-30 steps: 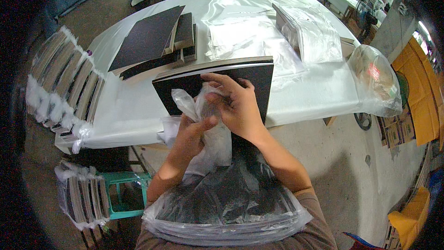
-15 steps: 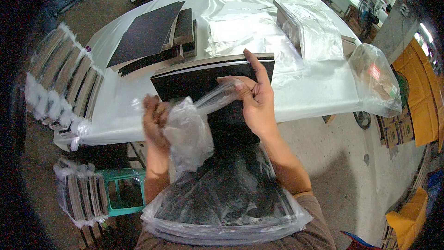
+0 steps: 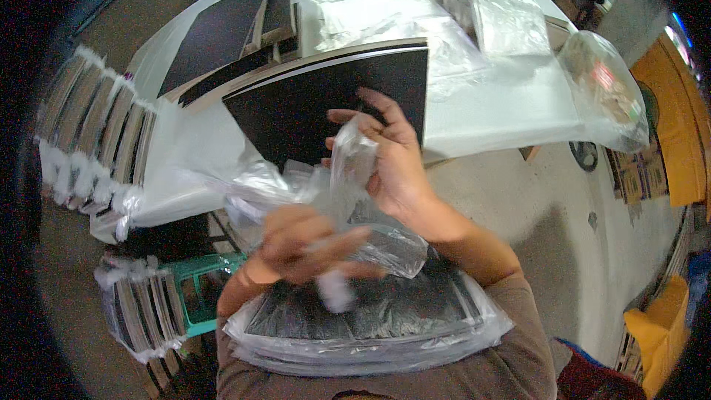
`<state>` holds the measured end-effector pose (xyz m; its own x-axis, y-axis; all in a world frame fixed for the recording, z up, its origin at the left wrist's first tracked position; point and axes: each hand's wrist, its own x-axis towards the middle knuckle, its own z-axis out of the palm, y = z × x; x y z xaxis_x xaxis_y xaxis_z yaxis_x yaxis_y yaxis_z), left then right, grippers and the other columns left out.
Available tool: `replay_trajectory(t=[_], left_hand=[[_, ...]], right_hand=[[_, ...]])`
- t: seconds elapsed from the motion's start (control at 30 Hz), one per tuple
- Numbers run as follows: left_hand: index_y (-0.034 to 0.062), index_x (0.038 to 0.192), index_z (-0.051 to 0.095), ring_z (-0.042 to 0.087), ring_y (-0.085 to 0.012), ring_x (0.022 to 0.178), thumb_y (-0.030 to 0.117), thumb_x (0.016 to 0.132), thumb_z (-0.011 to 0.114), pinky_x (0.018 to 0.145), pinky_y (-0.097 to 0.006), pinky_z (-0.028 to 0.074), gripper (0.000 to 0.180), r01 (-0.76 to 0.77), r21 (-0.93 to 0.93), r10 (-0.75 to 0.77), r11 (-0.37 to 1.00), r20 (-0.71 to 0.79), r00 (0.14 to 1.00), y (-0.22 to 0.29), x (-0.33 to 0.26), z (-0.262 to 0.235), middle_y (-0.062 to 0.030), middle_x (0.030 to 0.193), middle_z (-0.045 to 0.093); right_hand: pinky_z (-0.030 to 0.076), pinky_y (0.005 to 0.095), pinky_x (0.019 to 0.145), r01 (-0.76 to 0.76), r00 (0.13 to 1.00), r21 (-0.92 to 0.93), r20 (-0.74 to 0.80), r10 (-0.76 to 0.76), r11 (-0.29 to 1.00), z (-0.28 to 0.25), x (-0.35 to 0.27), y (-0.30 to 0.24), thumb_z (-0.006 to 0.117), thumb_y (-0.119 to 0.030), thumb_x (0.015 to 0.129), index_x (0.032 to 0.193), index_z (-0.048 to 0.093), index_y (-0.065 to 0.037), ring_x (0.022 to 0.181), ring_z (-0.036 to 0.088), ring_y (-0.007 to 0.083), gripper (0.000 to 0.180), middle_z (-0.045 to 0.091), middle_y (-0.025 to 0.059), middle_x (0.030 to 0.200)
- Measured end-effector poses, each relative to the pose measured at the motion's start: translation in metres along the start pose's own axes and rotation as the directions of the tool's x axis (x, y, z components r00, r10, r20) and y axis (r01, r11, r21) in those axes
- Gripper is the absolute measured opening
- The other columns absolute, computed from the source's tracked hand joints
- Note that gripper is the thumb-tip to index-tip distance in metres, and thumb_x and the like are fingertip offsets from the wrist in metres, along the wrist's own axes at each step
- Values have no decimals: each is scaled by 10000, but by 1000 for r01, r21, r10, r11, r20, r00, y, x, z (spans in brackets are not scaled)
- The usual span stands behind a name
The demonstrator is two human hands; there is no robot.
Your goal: The person wraps individual black folders in clear plastic bags, pulling the bag over the folder and smoothing it down before moving the item to the side.
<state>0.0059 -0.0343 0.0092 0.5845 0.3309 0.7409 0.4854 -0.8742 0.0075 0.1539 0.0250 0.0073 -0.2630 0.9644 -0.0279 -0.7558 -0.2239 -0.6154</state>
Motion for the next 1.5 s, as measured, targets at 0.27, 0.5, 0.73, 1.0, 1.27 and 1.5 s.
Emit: replay_trajectory(t=[0.27,0.5,0.73,1.0,1.27,1.5], left_hand=[[67,1159,455,562,-326,862,362,715,602,735,-387,451,553,634,-468,-168,615,708,686,17,-21,103,-188,994,528],[50,861,532,535,-288,823,228,690,648,753,-375,421,273,426,-520,-128,740,514,848,1,-23,63,-153,812,517],[33,923,547,484,-273,996,165,810,482,903,-369,367,185,272,-958,-974,96,-33,226,-77,-137,-70,-136,1050,531],[-77,1006,517,562,-285,791,399,762,540,725,-383,465,535,429,-884,-868,187,-353,-349,-95,-251,-206,-141,935,576],[-28,1045,502,474,-167,938,258,798,564,852,-291,347,383,929,-145,-884,341,-386,265,-83,-60,-96,-100,1038,526],[38,968,529,582,-173,837,66,717,648,666,-252,476,279,562,-726,-755,396,91,650,-30,24,27,-101,924,585]], right_hand=[[527,326,646,-237,947,-184,174,269,954,-41,30,1,472,-10,814,1082,460,-56,756,569,157,273,552,118,1006],[468,206,466,132,989,-687,141,-47,715,-53,33,-23,535,-51,796,960,541,6,567,538,93,173,612,86,867],[421,177,511,273,926,-683,-4,-377,677,-93,23,-54,576,-19,763,982,532,-12,664,554,69,224,625,89,876],[381,156,486,252,911,-843,42,-410,474,-83,-9,-70,539,9,779,1026,509,-3,596,495,22,249,627,70,909],[422,174,531,297,940,-792,146,-307,533,-49,-5,-38,609,5,733,953,568,8,606,538,57,224,635,78,809],[388,185,560,419,897,-785,280,-342,455,-11,1,-19,619,-43,740,783,598,-4,611,496,57,61,575,6,674]])
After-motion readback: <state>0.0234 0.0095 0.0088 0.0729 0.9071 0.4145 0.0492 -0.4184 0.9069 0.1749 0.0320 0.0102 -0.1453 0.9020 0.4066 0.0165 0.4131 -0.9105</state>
